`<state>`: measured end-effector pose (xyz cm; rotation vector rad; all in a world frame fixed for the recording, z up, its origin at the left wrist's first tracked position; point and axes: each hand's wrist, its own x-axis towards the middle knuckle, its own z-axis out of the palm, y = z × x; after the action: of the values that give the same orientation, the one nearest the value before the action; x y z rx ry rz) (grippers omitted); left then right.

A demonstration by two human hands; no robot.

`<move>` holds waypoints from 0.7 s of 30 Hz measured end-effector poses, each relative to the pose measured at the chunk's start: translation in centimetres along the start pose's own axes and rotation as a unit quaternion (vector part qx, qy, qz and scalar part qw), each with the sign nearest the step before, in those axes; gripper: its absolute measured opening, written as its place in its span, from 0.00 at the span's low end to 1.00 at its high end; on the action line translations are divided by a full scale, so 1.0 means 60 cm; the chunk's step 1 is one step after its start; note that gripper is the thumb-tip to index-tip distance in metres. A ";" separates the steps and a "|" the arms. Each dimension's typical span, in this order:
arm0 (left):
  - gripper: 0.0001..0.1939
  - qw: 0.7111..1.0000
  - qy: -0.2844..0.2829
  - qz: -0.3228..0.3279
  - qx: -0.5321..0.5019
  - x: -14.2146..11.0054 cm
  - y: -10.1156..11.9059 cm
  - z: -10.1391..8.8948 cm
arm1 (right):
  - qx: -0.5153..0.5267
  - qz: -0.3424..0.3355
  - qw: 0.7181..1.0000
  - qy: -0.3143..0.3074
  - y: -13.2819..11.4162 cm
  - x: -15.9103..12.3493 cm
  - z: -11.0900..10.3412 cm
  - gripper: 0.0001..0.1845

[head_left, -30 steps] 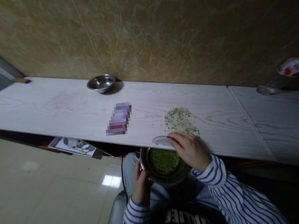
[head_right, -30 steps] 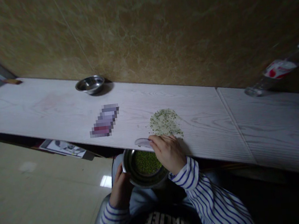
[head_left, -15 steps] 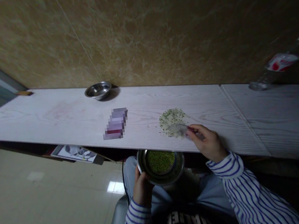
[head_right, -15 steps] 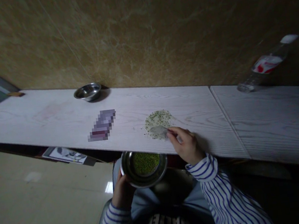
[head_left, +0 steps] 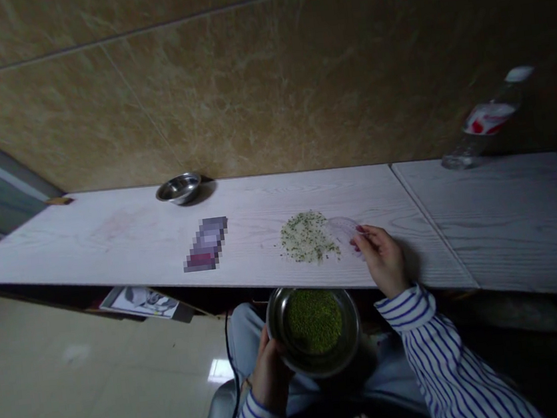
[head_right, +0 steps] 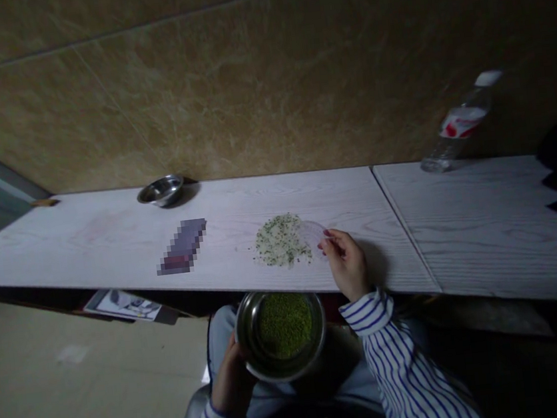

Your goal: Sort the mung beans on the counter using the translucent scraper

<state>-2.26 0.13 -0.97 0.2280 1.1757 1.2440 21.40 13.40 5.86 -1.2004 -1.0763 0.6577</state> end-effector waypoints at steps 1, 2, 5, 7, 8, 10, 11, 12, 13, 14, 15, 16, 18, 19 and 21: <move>0.33 1.000 -0.008 0.002 0.000 0.002 -0.002 0.002 | 0.003 0.003 1.000 0.003 0.001 0.002 0.000 0.23; 0.34 1.000 -0.015 0.007 -0.004 0.004 -0.004 0.004 | 0.005 0.005 1.000 0.005 0.003 0.004 0.001 0.23; 0.37 0.999 -0.027 0.020 -0.022 0.008 -0.006 0.010 | 0.012 0.011 1.000 -0.001 0.010 0.009 0.001 0.23; 0.36 0.998 -0.033 0.033 -0.031 0.009 -0.006 0.014 | 0.017 0.013 1.000 -0.007 0.015 0.012 0.001 0.22; 0.36 0.998 -0.037 0.043 -0.035 0.008 -0.006 0.015 | 0.022 0.013 1.000 -0.008 0.016 0.014 0.001 0.22; 0.33 0.996 -0.034 0.067 -0.041 0.003 -0.006 0.019 | 0.035 0.014 0.999 -0.010 0.019 0.017 0.000 0.22; 0.31 0.996 -0.027 0.077 -0.042 -0.001 -0.007 0.022 | 0.041 0.015 0.999 -0.011 0.019 0.018 -0.001 0.22; 0.29 0.996 -0.017 0.082 -0.042 -0.005 -0.008 0.024 | 0.045 0.017 0.999 -0.013 0.019 0.020 -0.001 0.22; 0.28 0.995 -0.008 0.086 -0.042 -0.009 -0.009 0.027 | 0.048 0.018 0.999 -0.015 0.019 0.021 -0.002 0.22; 0.26 0.995 -0.001 0.088 -0.041 -0.013 -0.011 0.030 | 0.050 0.019 0.998 -0.017 0.019 0.022 -0.002 0.22; 0.25 0.995 0.002 0.089 -0.041 -0.016 -0.014 0.032 | 0.050 0.019 0.998 -0.020 0.019 0.023 -0.001 0.22; 0.24 0.995 0.002 0.088 -0.044 -0.018 -0.016 0.034 | 0.049 0.018 0.998 -0.023 0.019 0.023 -0.001 0.22; 0.26 0.995 -0.004 0.086 -0.052 -0.019 -0.022 0.035 | 0.045 0.018 0.998 -0.031 0.017 0.022 0.000 0.23; 0.27 0.995 -0.009 0.085 -0.055 -0.018 -0.024 0.033 | 0.041 0.019 0.998 -0.039 0.016 0.022 -0.001 0.23; 0.31 0.995 -0.018 0.087 -0.050 -0.014 -0.028 0.027 | 0.033 0.022 0.997 -0.064 0.010 0.021 -0.005 0.23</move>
<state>0.14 -0.46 -0.95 0.2827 1.0768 1.4410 22.25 14.54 5.70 -1.1405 -1.1282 0.8065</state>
